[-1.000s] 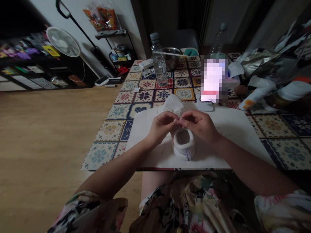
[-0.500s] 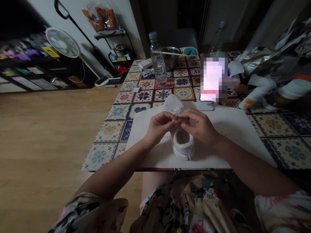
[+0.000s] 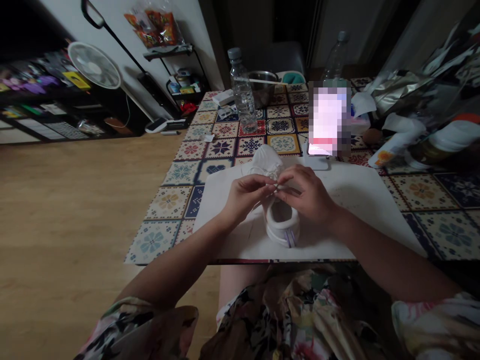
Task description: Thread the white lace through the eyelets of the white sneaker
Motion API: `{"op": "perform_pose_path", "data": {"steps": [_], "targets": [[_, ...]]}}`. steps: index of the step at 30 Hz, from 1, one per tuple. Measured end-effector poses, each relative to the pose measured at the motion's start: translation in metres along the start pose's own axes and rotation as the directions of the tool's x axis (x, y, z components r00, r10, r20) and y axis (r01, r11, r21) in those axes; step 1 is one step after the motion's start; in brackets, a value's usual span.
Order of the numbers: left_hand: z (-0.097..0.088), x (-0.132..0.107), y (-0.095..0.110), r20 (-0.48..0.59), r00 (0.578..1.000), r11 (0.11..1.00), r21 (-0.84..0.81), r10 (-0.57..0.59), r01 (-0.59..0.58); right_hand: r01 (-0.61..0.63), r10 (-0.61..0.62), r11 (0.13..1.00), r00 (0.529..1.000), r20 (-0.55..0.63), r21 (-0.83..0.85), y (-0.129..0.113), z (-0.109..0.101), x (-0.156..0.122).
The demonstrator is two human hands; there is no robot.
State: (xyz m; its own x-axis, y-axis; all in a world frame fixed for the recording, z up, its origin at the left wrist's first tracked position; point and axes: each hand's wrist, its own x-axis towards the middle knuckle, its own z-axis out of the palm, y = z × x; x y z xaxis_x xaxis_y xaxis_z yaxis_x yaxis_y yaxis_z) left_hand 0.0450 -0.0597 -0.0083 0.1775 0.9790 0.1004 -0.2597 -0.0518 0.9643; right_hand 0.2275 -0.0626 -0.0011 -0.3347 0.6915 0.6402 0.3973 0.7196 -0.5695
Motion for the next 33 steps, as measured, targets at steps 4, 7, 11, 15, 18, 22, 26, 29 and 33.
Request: {"op": "perform_pose_path", "data": {"steps": [4, 7, 11, 15, 18, 22, 26, 29, 33], "targets": [[-0.002, 0.001, -0.001, 0.017, 1.0, 1.0, -0.001, -0.019, 0.019, 0.201, -0.197, 0.961, 0.98, 0.039, -0.189, -0.001, -0.002, -0.003], [-0.004, 0.003, -0.003, 0.024, 0.999, 0.999, -0.029, -0.039, 0.039, 0.215, -0.216, 0.956, 0.976, 0.018, -0.198, -0.001, -0.003, -0.002], [-0.006, 0.009, -0.004, -0.002, 0.999, 0.997, -0.066, -0.042, 0.042, 0.215, -0.216, 0.976, 0.976, -0.018, -0.018, -0.003, -0.006, 0.003], [-0.01, 0.018, -0.001, -0.067, 0.998, 0.999, -0.036, 0.016, -0.019, 0.178, -0.207, 0.957, 0.972, 0.11, 0.23, -0.004, -0.011, 0.007], [-0.013, 0.022, 0.0, -0.089, 0.994, 0.997, 0.041, 0.069, -0.065, 0.149, -0.215, 0.947, 0.952, 0.218, 0.284, -0.002, -0.01, 0.007], [-0.017, 0.024, -0.003, -0.064, 0.995, 0.992, 0.109, 0.078, -0.07, 0.118, -0.212, 0.936, 0.942, 0.261, 0.333, 0.001, -0.009, 0.007], [-0.022, 0.024, -0.008, 0.015, 0.995, 0.985, 0.146, 0.095, -0.096, 0.029, -0.114, 0.953, 0.956, 0.269, 0.302, 0.0, -0.013, 0.008], [-0.026, 0.023, -0.009, 0.022, 0.975, 0.952, 0.21, 0.222, -0.221, 0.002, -0.037, 0.989, 0.972, 0.234, 0.151, -0.001, -0.015, 0.008], [-0.031, 0.021, -0.001, 0.234, 0.926, 0.879, 0.312, 0.295, -0.359, 0.007, -0.034, 0.993, 0.972, 0.232, 0.118, -0.002, -0.019, 0.009]]}}
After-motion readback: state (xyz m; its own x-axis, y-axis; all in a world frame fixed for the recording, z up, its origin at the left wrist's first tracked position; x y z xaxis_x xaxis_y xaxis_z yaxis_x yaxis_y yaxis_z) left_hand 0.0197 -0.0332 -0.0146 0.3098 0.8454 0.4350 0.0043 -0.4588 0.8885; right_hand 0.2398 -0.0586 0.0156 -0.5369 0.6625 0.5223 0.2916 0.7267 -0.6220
